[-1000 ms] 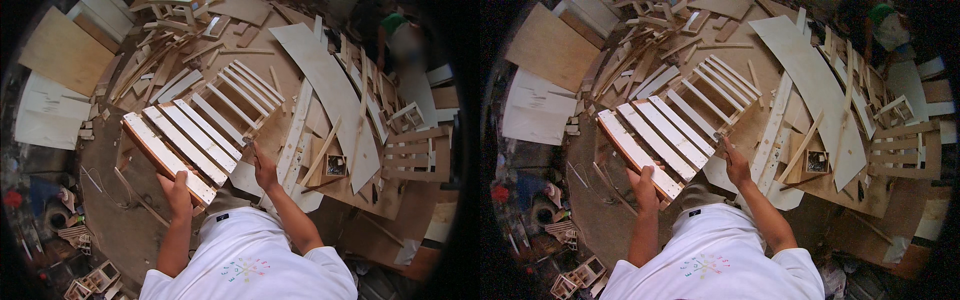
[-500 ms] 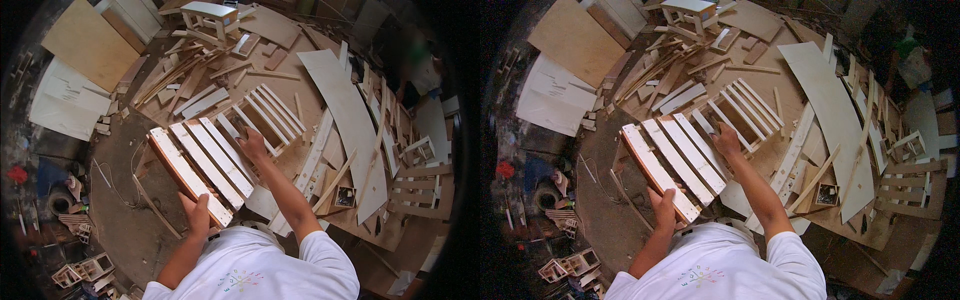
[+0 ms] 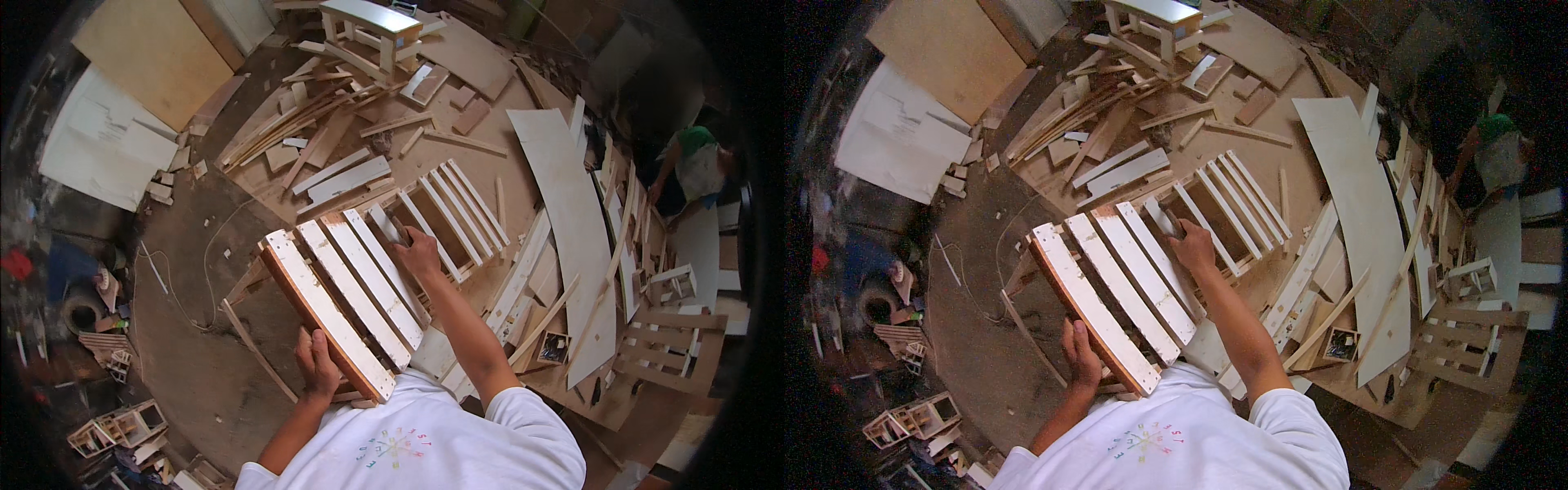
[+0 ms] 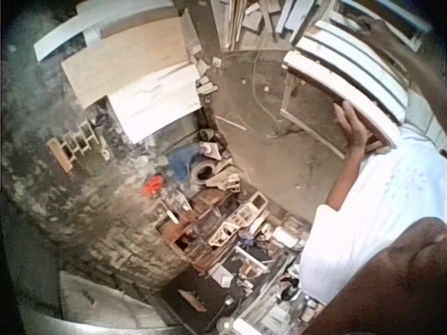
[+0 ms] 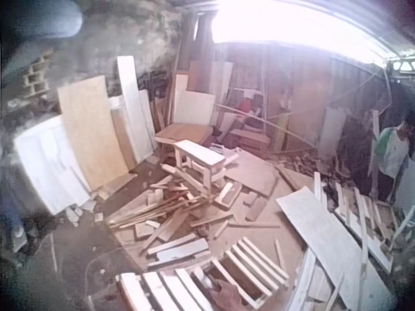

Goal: The person attaches wooden slats to a chair frame using a hammer and nails. The person positions a wooden piece, uses pliers to hold or pull a small object, and hammers nails into the slats to secure them to the assembly.

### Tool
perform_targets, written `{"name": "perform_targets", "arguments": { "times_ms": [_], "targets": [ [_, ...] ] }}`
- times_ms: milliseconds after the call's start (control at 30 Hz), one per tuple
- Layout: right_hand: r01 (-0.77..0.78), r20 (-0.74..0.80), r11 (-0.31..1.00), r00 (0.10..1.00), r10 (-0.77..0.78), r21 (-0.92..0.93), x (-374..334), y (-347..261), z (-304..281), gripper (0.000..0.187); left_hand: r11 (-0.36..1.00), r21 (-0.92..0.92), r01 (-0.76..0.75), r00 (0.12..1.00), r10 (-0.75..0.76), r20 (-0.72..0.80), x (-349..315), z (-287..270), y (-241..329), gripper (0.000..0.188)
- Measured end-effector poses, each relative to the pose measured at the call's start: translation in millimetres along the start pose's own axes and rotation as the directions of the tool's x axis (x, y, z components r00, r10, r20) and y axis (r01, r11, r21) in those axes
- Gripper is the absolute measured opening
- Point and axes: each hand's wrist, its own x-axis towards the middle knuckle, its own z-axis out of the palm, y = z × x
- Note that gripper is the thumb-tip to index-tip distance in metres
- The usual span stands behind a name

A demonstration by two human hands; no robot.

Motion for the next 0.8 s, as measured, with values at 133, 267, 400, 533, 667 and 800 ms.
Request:
{"name": "perform_targets", "arguments": {
  "times_ms": [133,267,400,533,667,800],
  "targets": [
    [-0.032,-0.027,0.998,0.999,0.034,0.051,2,2,7,0.046,0.86,-0.468,0.204,0.913,-0.34,-0.227,15,26,-8,0.052],
    [-0.088,0.003,0.996,0.996,0.088,-0.007,0,-9,3,0.048,0.794,-0.593,0.135,0.975,-0.214,-0.064,28,28,9,0.056],
    [-0.079,-0.028,0.997,0.997,0.079,-0.017,-2,-5,8,0.05,0.778,-0.604,0.171,0.959,-0.271,-0.078,35,26,25,0.051],
    [0.066,-0.163,0.991,0.983,-0.085,-0.117,2,8,19,0.045,0.791,-0.603,0.105,0.985,-0.168,-0.049,39,32,35,0.046],
    [0.213,-0.261,0.977,0.944,-0.201,0.018,1,-8,14,0.042,0.79,-0.603,0.112,0.98,-0.188,-0.064,40,29,28,0.042],
    [0.254,-0.252,0.959,0.943,-0.217,0.126,-2,-28,1,0.042,0.765,-0.634,0.115,0.986,-0.168,-0.024,38,28,30,0.04]
  ]
}}
